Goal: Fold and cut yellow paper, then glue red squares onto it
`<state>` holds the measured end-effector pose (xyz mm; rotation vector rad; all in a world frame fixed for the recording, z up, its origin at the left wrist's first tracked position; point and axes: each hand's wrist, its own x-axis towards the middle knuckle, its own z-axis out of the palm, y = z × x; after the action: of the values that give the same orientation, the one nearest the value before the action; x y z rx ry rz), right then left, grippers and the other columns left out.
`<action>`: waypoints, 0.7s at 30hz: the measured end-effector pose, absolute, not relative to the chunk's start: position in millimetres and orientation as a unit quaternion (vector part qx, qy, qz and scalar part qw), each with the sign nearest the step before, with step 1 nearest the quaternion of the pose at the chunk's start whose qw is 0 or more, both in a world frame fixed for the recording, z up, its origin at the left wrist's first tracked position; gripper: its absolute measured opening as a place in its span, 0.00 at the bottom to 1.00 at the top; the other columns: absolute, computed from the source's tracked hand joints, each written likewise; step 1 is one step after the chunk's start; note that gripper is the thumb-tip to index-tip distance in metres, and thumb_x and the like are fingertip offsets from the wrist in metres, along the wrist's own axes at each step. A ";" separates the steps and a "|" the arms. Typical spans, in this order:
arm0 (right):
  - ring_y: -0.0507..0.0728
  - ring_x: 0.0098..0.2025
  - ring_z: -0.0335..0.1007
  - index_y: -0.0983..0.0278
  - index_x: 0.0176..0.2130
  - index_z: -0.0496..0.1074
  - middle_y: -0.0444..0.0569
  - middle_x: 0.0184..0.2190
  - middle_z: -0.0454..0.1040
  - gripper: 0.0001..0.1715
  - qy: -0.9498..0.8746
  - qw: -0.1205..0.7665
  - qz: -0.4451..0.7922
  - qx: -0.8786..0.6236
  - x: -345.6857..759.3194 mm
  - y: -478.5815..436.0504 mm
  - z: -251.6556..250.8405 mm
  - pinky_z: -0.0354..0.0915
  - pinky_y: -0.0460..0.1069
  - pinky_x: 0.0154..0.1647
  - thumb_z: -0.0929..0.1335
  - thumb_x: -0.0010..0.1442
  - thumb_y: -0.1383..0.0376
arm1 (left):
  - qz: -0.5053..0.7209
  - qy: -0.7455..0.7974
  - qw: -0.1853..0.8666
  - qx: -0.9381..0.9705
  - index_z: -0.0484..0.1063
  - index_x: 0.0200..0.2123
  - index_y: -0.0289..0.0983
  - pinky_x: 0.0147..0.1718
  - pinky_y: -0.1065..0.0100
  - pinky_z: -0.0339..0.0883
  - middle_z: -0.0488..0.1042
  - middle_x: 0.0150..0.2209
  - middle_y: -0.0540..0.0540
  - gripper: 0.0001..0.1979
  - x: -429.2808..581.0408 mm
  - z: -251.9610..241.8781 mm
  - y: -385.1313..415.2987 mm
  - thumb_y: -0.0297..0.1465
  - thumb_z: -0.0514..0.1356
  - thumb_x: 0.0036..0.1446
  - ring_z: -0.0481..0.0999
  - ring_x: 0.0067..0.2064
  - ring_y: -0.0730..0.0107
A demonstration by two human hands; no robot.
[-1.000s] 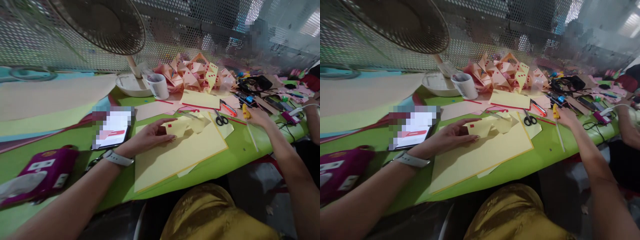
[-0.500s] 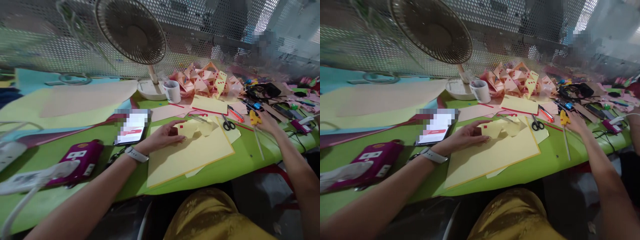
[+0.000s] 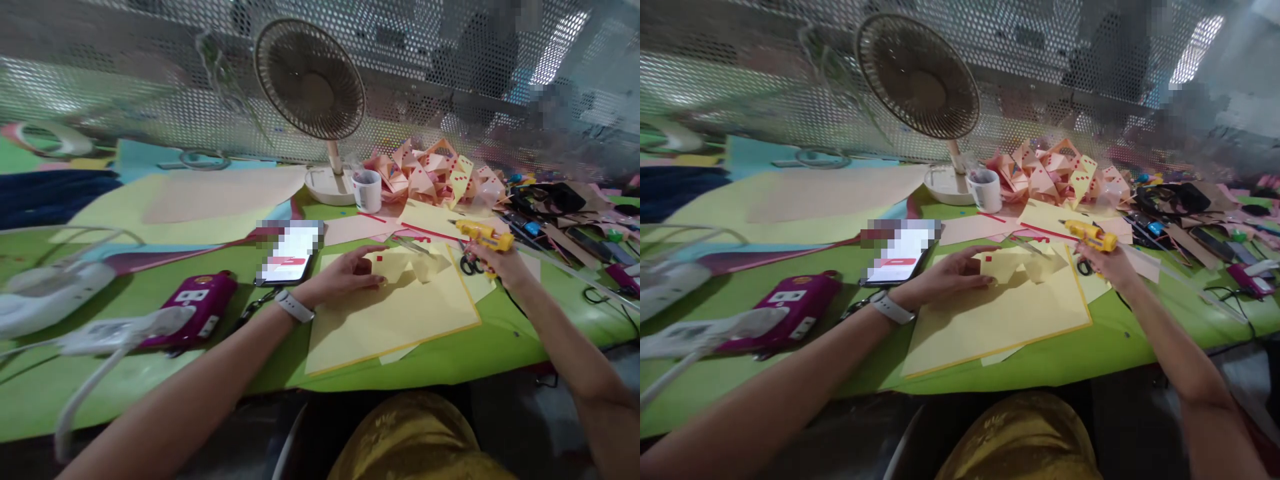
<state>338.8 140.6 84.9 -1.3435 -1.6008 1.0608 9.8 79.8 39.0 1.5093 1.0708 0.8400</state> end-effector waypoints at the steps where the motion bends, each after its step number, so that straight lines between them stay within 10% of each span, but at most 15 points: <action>1: 0.49 0.21 0.61 0.64 0.34 0.76 0.47 0.27 0.76 0.24 -0.641 0.365 0.444 -0.509 327.0 134.7 84.5 0.54 0.45 0.17 0.74 0.47 0.48 | 0.352 0.449 0.530 0.627 0.59 0.64 0.36 0.28 0.69 0.67 0.64 0.23 0.58 0.38 9.7 39.4 79.9 0.39 0.68 0.54 0.71 0.28 0.71; 11: 0.54 0.28 0.71 0.62 0.31 0.75 0.46 0.27 0.76 0.17 -0.711 0.248 0.516 -0.409 280.4 97.6 68.5 0.71 0.48 0.27 0.76 0.49 0.53 | 0.352 0.453 0.573 0.585 0.58 0.64 0.36 0.30 0.69 0.69 0.67 0.23 0.58 0.40 9.6 36.9 82.2 0.35 0.69 0.52 0.72 0.28 0.73; 21: 0.52 0.24 0.64 0.61 0.30 0.71 0.42 0.23 0.69 0.16 -0.737 0.224 0.475 -0.425 266.4 94.8 69.3 0.60 0.48 0.22 0.73 0.54 0.51 | 0.350 0.450 0.554 0.607 0.57 0.65 0.35 0.32 0.68 0.69 0.71 0.27 0.53 0.36 7.9 35.3 81.6 0.32 0.67 0.55 0.74 0.30 0.71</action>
<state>266.4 94.8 69.3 -1.1733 -2.0340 1.3116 7.9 81.6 35.3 1.4329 1.0632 0.8260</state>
